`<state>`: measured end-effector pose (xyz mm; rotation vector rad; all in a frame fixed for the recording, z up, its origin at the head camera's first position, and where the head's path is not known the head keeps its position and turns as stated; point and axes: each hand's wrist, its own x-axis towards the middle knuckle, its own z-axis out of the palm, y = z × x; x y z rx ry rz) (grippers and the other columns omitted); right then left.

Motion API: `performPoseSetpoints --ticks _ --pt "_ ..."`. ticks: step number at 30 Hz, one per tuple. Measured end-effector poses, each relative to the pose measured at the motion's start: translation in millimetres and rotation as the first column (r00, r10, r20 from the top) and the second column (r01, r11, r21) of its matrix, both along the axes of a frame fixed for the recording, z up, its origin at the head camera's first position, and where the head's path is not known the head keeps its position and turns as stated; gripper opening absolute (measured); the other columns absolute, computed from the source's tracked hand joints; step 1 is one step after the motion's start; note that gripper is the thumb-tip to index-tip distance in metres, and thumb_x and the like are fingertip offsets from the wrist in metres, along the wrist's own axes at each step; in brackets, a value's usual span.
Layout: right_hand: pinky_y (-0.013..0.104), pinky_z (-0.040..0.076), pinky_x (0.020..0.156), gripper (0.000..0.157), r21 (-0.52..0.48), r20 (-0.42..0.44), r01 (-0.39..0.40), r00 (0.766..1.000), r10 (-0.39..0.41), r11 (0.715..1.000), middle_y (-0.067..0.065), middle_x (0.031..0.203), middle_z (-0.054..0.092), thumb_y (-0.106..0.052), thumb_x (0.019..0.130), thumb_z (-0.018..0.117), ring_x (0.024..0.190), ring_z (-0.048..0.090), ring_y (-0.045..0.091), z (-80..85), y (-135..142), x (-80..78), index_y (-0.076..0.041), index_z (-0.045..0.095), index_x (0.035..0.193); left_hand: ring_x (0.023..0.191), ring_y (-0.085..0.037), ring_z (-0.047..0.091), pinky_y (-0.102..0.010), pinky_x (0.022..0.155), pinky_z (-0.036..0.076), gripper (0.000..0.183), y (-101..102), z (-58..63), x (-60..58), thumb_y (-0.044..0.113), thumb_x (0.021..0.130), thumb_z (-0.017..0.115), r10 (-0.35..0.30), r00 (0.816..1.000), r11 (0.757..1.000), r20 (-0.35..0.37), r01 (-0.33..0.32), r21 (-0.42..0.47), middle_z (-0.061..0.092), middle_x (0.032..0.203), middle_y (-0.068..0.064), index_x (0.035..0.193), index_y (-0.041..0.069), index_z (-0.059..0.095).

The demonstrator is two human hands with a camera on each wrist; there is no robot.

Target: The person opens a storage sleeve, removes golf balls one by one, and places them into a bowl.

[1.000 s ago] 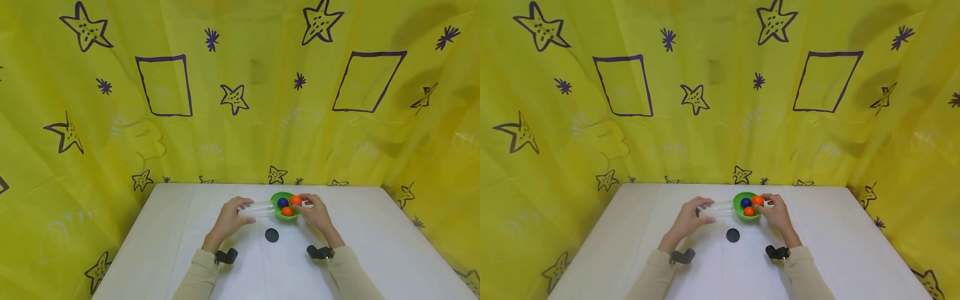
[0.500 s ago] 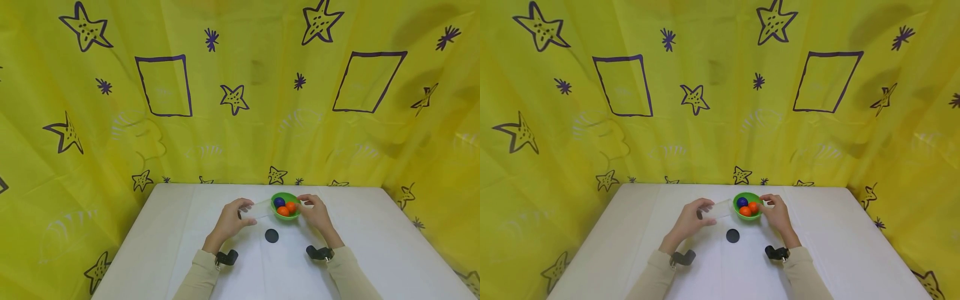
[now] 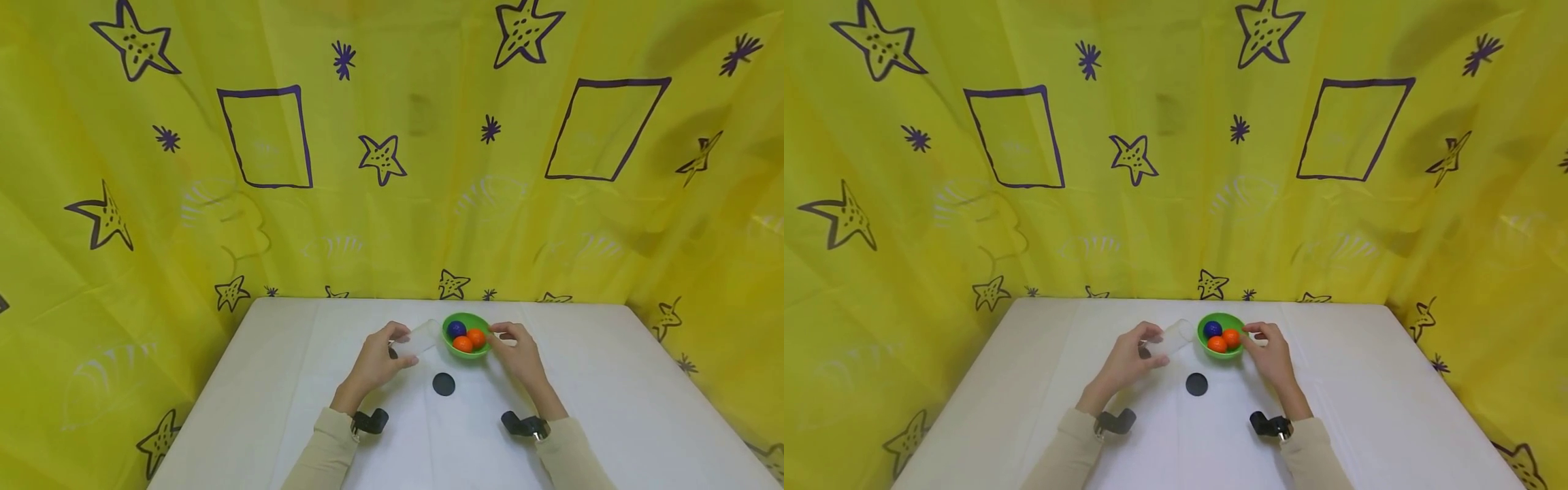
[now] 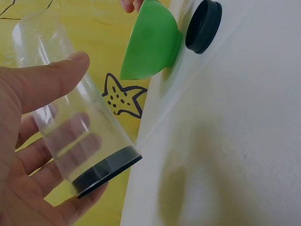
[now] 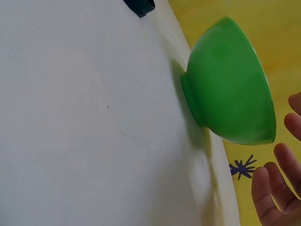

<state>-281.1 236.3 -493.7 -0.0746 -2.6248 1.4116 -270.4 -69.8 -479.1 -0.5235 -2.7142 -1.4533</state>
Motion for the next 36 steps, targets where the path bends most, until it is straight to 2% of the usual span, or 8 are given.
performPoseSetpoints --ticks 4,9,12,16,22,26,31,36 --pt "0.045 0.046 0.093 0.032 0.022 -0.039 0.005 0.999 -0.005 1.0 0.012 0.124 0.055 -0.032 0.094 0.061 0.115 0.051 0.03 1.8 1 7.8 -0.009 0.062 0.116 0.109 -0.023 0.053 -0.041 0.093 0.046 0.049 3 -2.0 0.2 0.03 0.079 0.078 0.024 0.999 0.999 -0.026 -0.024 -0.022 0.06 0.124 -0.002 0.121 0.02 0.056" --pt "0.025 0.049 0.084 0.026 0.017 -0.095 -0.015 0.995 0.016 1.0 0.01 0.116 0.061 -0.025 0.093 0.064 0.1 0.057 0.02 7.7 1 15.1 -0.007 0.065 0.112 0.112 -0.019 0.045 -0.042 0.096 0.047 0.049 6 -6.0 -0.1 0.033 0.077 0.08 0.081 0.996 0.995 -0.048 -0.083 -0.051 0.054 0.119 0.001 0.12 0.02 0.06" --pt "0.018 0.048 0.077 0.025 0.001 -0.116 -0.061 0.991 0.061 0.998 0.01 0.112 0.065 -0.023 0.093 0.064 0.092 0.058 0.014 13.1 1 18.5 -0.007 0.065 0.111 0.11 -0.016 0.044 -0.038 0.092 0.048 0.048 6 -8.5 -0.2 0.034 0.077 0.08 0.115 0.992 0.991 -0.053 -0.118 -0.06 0.054 0.114 0.002 0.12 0.023 0.061" --pt "0.021 0.048 0.074 0.026 0.001 -0.113 -0.144 0.983 0.143 0.99 0.01 0.107 0.066 -0.024 0.093 0.063 0.086 0.057 0.011 20.0 1 23.5 -0.006 0.065 0.112 0.107 -0.017 0.047 -0.035 0.088 0.046 0.046 4 -11.1 -0.7 0.033 0.078 0.08 0.137 0.987 0.989 -0.079 -0.141 -0.052 0.056 0.112 0.001 0.12 0.025 0.062" --pt "0.023 0.047 0.075 0.025 0.028 -0.109 -0.24 0.964 0.241 0.97 0.01 0.1 0.067 -0.024 0.095 0.061 0.086 0.057 0.011 25.6 5 27.0 -0.006 0.064 0.112 0.105 -0.026 0.056 -0.035 0.084 0.045 0.049 3 -12.9 -2.1 0.024 0.079 0.079 0.123 0.988 0.992 -0.09 -0.124 -0.007 0.06 0.112 -0.002 0.123 0.017 0.06" --pt "0.024 0.048 0.077 0.026 0.073 -0.107 -0.281 0.952 0.288 0.957 0.009 0.1 0.067 -0.026 0.095 0.06 0.087 0.057 0.009 27.8 9 26.9 -0.006 0.064 0.111 0.102 -0.024 0.058 -0.033 0.08 0.046 0.048 2 -15.8 -3.5 0.022 0.079 0.079 0.147 0.986 0.989 -0.077 -0.147 0.004 0.062 0.114 -0.002 0.122 0.013 0.059" --pt "0.025 0.049 0.076 0.028 0.111 -0.079 -0.302 0.947 0.311 0.947 0.009 0.101 0.067 -0.03 0.096 0.059 0.087 0.058 0.012 32.0 15 25.5 -0.009 0.064 0.113 0.098 -0.019 0.058 -0.03 0.076 0.048 0.045 0 -21.1 -6.3 0.024 0.08 0.078 0.183 0.98 0.983 -0.074 -0.182 0.02 0.064 0.112 -0.001 0.119 0.012 0.059" --pt "0.027 0.049 0.072 0.03 0.126 -0.062 -0.295 0.951 0.304 0.947 0.008 0.099 0.067 -0.032 0.096 0.058 0.086 0.058 0.018 36.7 21 24.9 -0.01 0.063 0.115 0.1 -0.02 0.059 -0.031 0.076 0.049 0.046 2 -21.9 -9.0 0.026 0.082 0.076 0.204 0.977 0.979 -0.06 -0.203 0.031 0.065 0.112 -0.001 0.122 0.013 0.058"
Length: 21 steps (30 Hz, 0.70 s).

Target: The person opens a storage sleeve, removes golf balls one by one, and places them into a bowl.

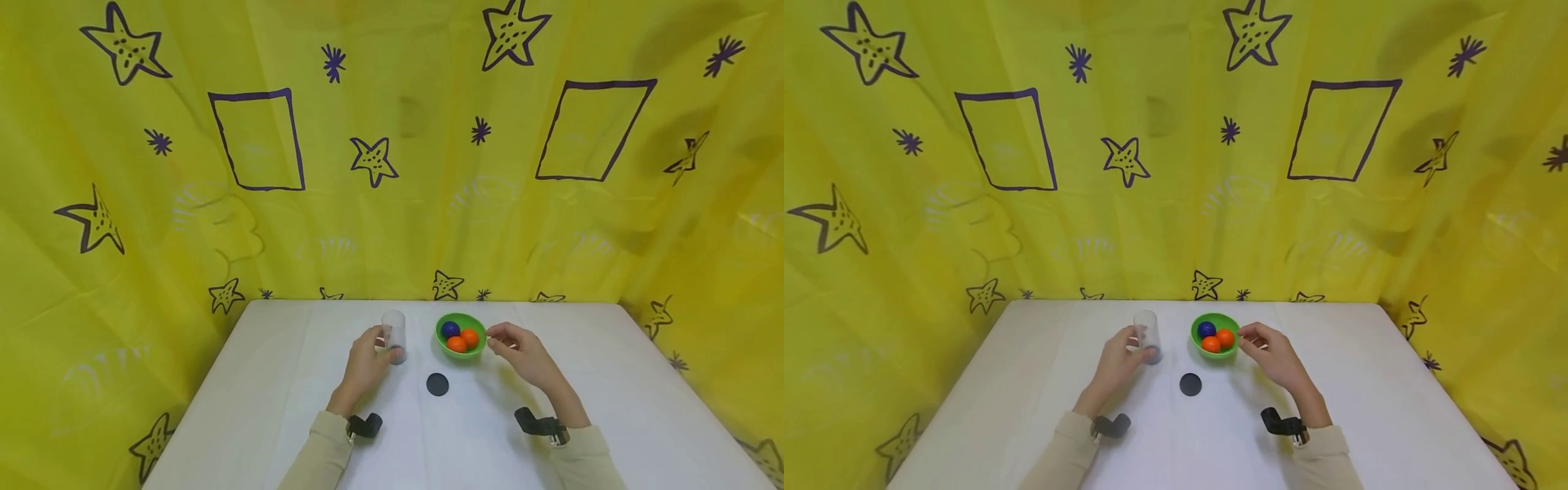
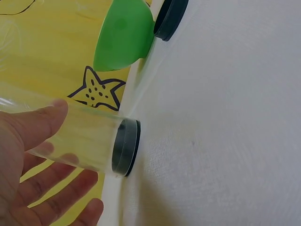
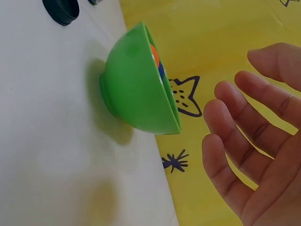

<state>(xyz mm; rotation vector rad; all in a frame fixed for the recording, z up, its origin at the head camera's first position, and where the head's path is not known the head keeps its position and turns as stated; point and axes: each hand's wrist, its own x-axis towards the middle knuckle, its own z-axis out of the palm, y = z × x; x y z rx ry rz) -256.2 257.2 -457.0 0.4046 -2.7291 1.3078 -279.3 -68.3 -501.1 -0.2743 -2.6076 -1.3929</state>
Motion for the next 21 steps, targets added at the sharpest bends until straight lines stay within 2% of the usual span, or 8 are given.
performPoseSetpoints --ticks 11,16,18,21 --pt "0.027 0.049 0.078 0.033 0.014 -0.021 0.008 1.0 -0.008 1.0 0.004 0.102 0.067 -0.035 0.097 0.056 0.09 0.059 0.017 8.9 5 -3.1 -0.01 0.061 0.118 0.097 -0.02 0.062 -0.032 0.076 0.05 0.046 3 6.7 -7.2 0.026 0.084 0.074 0.011 1.0 0.999 0.006 -0.011 -0.034 0.065 0.111 -0.003 0.124 0.012 0.058" --pt "0.027 0.049 0.078 0.032 0.002 -0.01 -0.004 1.0 0.004 1.0 0.003 0.102 0.067 -0.035 0.097 0.056 0.091 0.059 0.017 12.3 3 -2.4 -0.011 0.061 0.118 0.098 -0.021 0.062 -0.034 0.077 0.051 0.052 4 6.8 -10.2 0.026 0.083 0.075 0.006 0.998 0.999 0.059 -0.003 -0.051 0.065 0.114 -0.006 0.129 0.012 0.055" --pt "0.027 0.049 0.077 0.029 0.008 -0.005 -0.002 1.0 0.002 1.0 0.004 0.102 0.067 -0.032 0.097 0.057 0.091 0.058 0.018 17.2 0 0.8 -0.011 0.061 0.117 0.1 -0.023 0.062 -0.037 0.079 0.052 0.057 2 5.4 -10.7 0.027 0.082 0.076 -0.004 0.996 0.998 0.088 0.01 -0.069 0.065 0.116 -0.008 0.131 0.013 0.053" --pt "0.029 0.048 0.077 0.028 0.016 0.01 0.003 1.0 -0.003 1.0 0.006 0.102 0.067 -0.033 0.096 0.057 0.092 0.057 0.019 16.1 0 1.6 -0.013 0.061 0.115 0.107 -0.029 0.061 -0.044 0.087 0.051 0.063 -6 4.9 -8.5 0.03 0.081 0.077 -0.024 0.991 0.994 0.134 0.039 -0.106 0.063 0.122 -0.011 0.135 0.014 0.05"
